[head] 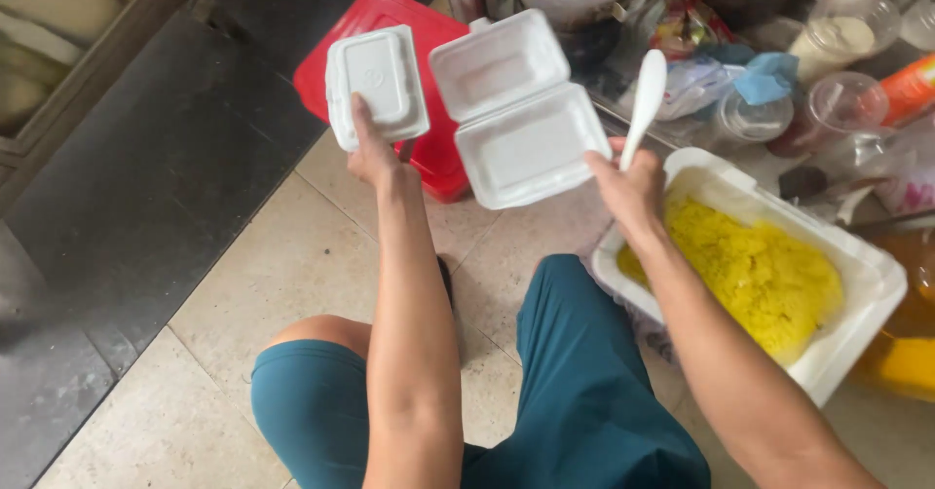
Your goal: Portion rice into foam takeout containers using a spoon.
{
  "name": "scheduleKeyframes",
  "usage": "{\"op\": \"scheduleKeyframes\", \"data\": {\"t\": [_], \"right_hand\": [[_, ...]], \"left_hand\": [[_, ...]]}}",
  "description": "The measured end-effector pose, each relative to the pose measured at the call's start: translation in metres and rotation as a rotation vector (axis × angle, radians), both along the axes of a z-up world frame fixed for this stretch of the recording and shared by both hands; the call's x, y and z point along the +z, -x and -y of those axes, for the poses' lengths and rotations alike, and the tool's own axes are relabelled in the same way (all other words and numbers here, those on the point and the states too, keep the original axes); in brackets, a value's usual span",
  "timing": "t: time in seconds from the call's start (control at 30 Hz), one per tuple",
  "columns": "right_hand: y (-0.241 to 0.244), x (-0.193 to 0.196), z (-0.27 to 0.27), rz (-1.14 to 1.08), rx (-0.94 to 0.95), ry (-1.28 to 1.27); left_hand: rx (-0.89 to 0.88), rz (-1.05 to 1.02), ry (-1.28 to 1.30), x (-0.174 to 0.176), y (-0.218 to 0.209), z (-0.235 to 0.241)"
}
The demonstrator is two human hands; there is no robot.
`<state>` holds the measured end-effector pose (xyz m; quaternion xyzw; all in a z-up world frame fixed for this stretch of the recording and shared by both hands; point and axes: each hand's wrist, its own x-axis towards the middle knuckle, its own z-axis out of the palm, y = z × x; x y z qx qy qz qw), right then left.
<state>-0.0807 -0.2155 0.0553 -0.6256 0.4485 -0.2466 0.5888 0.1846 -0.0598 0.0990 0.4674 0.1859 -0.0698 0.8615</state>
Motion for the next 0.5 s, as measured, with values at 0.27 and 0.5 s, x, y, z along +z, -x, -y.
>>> {"op": "scheduleKeyframes", "data": {"t": [0.27,0.5], "right_hand": [[0.164,0.004,-0.030,0.036,-0.075,-0.177],[0.187,-0.010,-0.054,-0.080,0.135,-0.189]], "left_hand": [[-0.131,0.150,-0.424,-0.035,0.023,0.003],[-0.681,0.056,-0.332,-0.006,0.182,-0.034]]}}
